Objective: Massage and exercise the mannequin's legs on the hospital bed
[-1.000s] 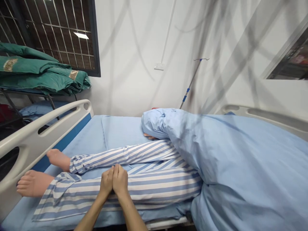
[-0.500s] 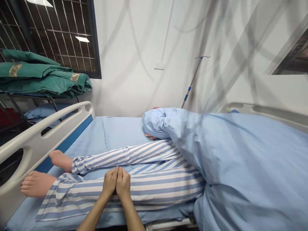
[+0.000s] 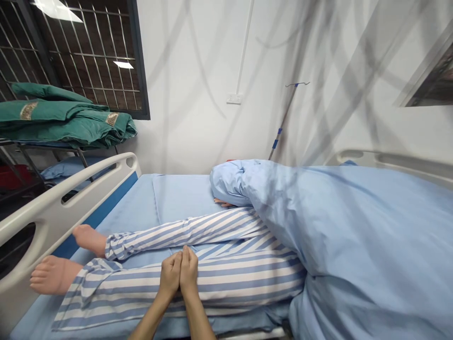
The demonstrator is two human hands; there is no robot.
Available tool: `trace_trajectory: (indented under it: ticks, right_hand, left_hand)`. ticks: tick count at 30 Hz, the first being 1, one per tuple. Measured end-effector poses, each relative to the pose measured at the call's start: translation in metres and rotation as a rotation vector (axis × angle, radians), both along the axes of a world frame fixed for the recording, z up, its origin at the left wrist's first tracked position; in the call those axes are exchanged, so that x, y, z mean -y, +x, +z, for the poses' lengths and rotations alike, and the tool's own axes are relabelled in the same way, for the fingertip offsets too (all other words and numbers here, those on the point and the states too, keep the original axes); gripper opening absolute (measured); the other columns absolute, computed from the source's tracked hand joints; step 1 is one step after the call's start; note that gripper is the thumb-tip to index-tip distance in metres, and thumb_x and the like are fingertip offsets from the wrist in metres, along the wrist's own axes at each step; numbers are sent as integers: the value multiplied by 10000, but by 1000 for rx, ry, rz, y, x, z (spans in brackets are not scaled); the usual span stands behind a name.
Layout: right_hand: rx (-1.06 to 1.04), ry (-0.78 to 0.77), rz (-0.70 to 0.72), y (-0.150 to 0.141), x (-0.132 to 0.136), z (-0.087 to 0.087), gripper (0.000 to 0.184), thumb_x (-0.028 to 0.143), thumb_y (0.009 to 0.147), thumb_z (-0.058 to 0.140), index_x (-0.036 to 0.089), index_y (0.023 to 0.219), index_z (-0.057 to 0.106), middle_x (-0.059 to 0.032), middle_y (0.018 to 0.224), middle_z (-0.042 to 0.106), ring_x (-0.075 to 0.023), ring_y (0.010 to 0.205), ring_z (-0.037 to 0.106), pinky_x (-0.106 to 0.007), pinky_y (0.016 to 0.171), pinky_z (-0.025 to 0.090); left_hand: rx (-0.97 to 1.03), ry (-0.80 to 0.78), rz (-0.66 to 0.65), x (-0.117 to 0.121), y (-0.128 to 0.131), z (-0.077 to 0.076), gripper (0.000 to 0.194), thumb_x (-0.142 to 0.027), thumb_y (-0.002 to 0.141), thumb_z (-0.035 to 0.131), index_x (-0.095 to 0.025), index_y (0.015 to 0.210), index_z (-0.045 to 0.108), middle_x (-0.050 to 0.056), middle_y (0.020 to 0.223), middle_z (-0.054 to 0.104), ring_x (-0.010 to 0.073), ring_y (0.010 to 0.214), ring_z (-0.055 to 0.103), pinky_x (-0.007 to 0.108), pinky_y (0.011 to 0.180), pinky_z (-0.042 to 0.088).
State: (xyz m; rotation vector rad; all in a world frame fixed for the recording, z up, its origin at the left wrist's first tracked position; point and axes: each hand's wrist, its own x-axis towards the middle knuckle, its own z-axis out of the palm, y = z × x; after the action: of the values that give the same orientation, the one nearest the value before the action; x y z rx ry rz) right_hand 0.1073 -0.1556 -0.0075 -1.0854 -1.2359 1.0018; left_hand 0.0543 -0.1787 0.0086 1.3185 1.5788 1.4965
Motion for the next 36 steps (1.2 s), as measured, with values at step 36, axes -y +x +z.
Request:
trace_trajectory:
  ticks: [36]
  right_hand:
    - [111,119,-52,35,-1,8,383,396,874,324,173,590,452,8,557,482,-110,539,424,-214,515,334]
  left_hand:
    - [62,-7,5,-18,28,3,376,-466,737,465,-165,513,454,-12,489,471,109,501,392,217,492,333]
